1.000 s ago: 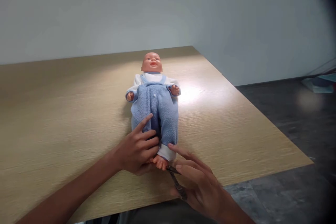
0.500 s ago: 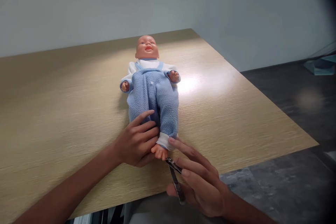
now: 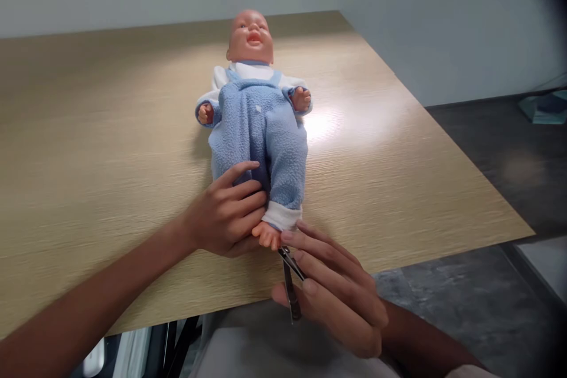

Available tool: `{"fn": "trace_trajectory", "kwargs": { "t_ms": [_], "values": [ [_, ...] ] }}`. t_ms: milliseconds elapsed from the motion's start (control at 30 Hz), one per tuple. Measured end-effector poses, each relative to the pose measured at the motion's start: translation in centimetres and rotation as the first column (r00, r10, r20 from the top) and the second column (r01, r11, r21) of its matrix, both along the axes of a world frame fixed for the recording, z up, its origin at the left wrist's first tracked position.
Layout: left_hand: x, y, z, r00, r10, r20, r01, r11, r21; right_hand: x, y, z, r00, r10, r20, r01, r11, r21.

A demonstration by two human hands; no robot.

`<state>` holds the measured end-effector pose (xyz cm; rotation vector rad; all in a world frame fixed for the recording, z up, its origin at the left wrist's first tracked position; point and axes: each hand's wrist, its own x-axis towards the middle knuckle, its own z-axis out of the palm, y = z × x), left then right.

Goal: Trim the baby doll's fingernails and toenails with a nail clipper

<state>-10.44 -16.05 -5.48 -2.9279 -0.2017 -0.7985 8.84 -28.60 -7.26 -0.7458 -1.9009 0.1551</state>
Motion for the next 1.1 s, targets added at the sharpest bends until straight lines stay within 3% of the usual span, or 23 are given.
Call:
{"fn": "trace_trajectory", "kwargs": {
  "t_ms": [233,667,1100],
  "values": [
    [0.0,0.18,-0.06,1.0,-0.004,-0.011,0.004,1.0,0.01,0.13,-0.15,0.95,0.999,-0.001,0.038,0.004,0.997,-0.073],
    [-0.02,0.24,-0.03,1.0,0.004,-0.02,-0.003,0.998,0.062,-0.06,0.51,0.51,0.999,-0.017,0.027,0.017,1.0,0.011],
    [-0.03,0.34,-0.11,1.0,-0.004,-0.013,0.005,0.997,0.078,-0.54,0.34,0.5,0.997,-0.072,0.023,0.072,0.997,0.001]
  ]
}}
